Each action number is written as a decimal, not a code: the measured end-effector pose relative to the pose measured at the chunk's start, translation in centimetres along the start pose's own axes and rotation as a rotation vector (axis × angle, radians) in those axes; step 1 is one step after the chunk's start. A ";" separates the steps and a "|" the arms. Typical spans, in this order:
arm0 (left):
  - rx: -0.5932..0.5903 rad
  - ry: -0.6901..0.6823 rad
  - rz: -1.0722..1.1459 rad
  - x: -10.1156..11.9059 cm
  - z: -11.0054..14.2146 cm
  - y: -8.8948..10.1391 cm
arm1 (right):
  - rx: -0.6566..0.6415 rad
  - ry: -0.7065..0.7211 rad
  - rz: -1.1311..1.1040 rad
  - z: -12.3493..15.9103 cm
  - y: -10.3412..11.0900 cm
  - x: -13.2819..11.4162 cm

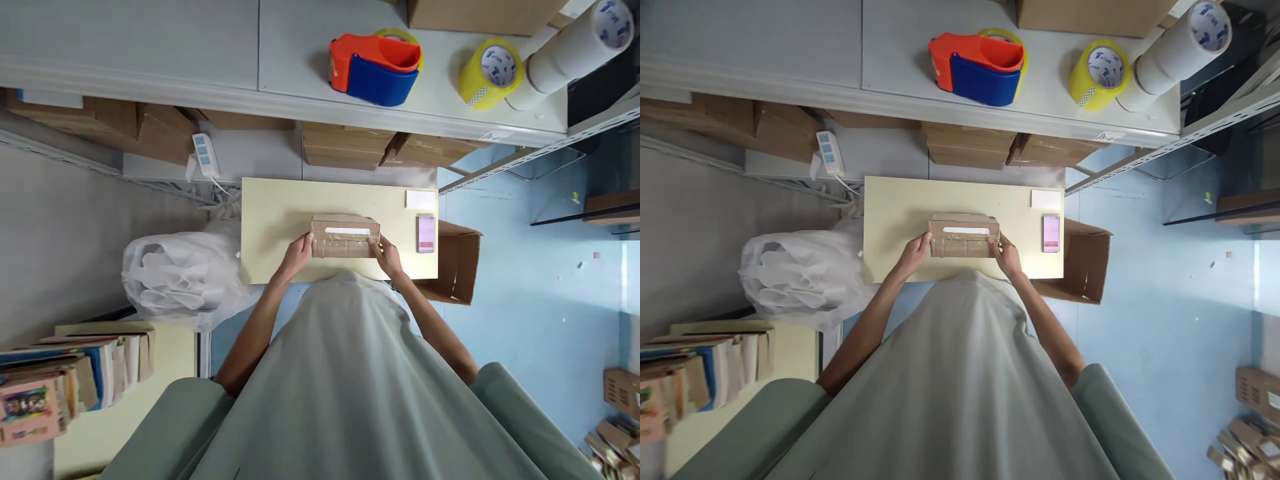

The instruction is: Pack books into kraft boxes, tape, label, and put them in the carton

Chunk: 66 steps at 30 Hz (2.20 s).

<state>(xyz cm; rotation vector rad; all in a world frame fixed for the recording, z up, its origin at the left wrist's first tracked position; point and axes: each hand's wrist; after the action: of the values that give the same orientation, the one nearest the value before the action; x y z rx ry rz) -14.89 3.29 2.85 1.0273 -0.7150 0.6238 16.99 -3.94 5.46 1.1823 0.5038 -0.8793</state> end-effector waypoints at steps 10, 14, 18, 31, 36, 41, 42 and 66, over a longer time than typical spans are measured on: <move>0.080 0.188 0.010 1.9 -0.3 -7.7 | -0.134 0.059 0.136 -2.3 4.4 8.2; 0.121 0.308 -0.057 2.2 1.0 -9.1 | -0.242 0.071 0.100 -2.0 3.5 10.4; 0.379 0.262 -0.173 3.9 1.0 -9.3 | -0.241 0.103 0.010 -2.1 3.9 11.8; 0.092 -0.172 -0.041 17.7 -12.2 -22.8 | 0.376 -0.073 -0.113 -13.0 14.4 19.8; -0.042 0.140 0.084 17.4 -18.6 -29.0 | 0.314 -0.220 -0.111 -15.5 14.5 22.4; -0.082 0.254 0.089 16.9 -21.0 -30.6 | 0.311 -0.216 -0.120 -16.1 14.0 23.4; -0.081 0.259 0.094 16.9 -21.0 -30.6 | 0.310 -0.209 -0.111 -16.2 14.0 23.4; 0.021 0.316 0.107 18.9 -20.4 -31.5 | 0.409 -0.264 -0.048 -16.1 15.2 20.2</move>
<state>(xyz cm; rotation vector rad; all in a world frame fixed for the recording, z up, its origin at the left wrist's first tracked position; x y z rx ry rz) 25.16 12.14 -6.20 0.8874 -0.4883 0.8663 42.62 6.46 -6.08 1.3984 0.1386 -1.1982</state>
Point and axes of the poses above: each hand's wrist, its own z-axis away from the middle knuckle, its own y-axis out of the back of the hand, x = y × z, and after that the axes turned 4 degrees about -z, right-handed
